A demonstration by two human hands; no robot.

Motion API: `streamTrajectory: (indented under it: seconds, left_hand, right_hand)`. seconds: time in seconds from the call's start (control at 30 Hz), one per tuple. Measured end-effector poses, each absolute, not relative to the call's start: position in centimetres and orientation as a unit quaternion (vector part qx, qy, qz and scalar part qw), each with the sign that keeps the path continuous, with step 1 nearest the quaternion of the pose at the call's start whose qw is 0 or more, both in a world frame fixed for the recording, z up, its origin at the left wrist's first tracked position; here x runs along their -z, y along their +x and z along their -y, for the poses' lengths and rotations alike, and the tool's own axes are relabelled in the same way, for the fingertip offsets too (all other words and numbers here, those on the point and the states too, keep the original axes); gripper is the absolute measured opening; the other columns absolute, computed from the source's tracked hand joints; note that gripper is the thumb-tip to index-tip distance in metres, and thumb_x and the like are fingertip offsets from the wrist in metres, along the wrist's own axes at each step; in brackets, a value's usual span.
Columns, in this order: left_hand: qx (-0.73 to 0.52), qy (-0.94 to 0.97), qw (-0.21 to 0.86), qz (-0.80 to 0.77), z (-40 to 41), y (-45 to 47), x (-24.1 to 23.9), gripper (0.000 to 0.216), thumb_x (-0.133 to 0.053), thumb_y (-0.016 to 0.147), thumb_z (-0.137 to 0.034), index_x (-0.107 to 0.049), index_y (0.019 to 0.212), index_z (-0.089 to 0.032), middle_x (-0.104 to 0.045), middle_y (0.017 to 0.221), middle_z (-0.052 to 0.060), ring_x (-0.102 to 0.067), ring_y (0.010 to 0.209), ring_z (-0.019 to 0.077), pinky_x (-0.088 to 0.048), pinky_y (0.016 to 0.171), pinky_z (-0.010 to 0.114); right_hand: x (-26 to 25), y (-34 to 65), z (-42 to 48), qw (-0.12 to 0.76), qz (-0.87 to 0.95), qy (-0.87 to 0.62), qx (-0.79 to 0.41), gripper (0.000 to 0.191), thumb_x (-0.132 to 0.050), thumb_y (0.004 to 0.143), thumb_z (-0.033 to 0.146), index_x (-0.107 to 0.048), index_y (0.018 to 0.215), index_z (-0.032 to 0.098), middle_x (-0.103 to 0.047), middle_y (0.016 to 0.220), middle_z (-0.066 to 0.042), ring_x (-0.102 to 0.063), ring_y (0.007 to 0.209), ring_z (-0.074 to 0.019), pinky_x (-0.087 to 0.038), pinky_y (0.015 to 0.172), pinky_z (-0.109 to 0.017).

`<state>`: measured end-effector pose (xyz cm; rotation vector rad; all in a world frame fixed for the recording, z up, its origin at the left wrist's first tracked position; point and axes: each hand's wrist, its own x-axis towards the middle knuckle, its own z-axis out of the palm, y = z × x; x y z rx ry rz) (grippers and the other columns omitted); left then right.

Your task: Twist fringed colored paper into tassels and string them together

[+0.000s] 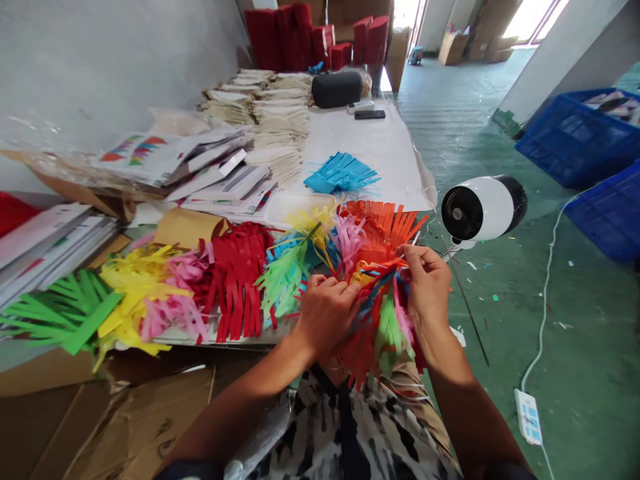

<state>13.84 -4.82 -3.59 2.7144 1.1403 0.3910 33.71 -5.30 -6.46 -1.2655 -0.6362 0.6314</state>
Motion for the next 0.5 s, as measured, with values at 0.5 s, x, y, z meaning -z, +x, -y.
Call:
streamTrajectory:
  seconds: [0.5]
  left_hand:
    - [-0.136, 0.959, -0.055, -0.244, -3.7, 13.4, 3.0, 0.015, -0.065, 0.101, -0.022, -0.079, 0.105, -0.026, -0.077, 0.096, 0.006, -0.066, 0.102, 0.0269, -0.040, 0.098, 0.047]
  right_hand:
    - [6.1, 32.0, 5.7, 0.696, 0.394, -0.548, -0.244, 0.033, -0.070, 0.099, 0.050, -0.063, 0.082, 0.022, -0.064, 0.066, 0.003, -0.052, 0.057, -0.0117, -0.040, 0.057, -0.026]
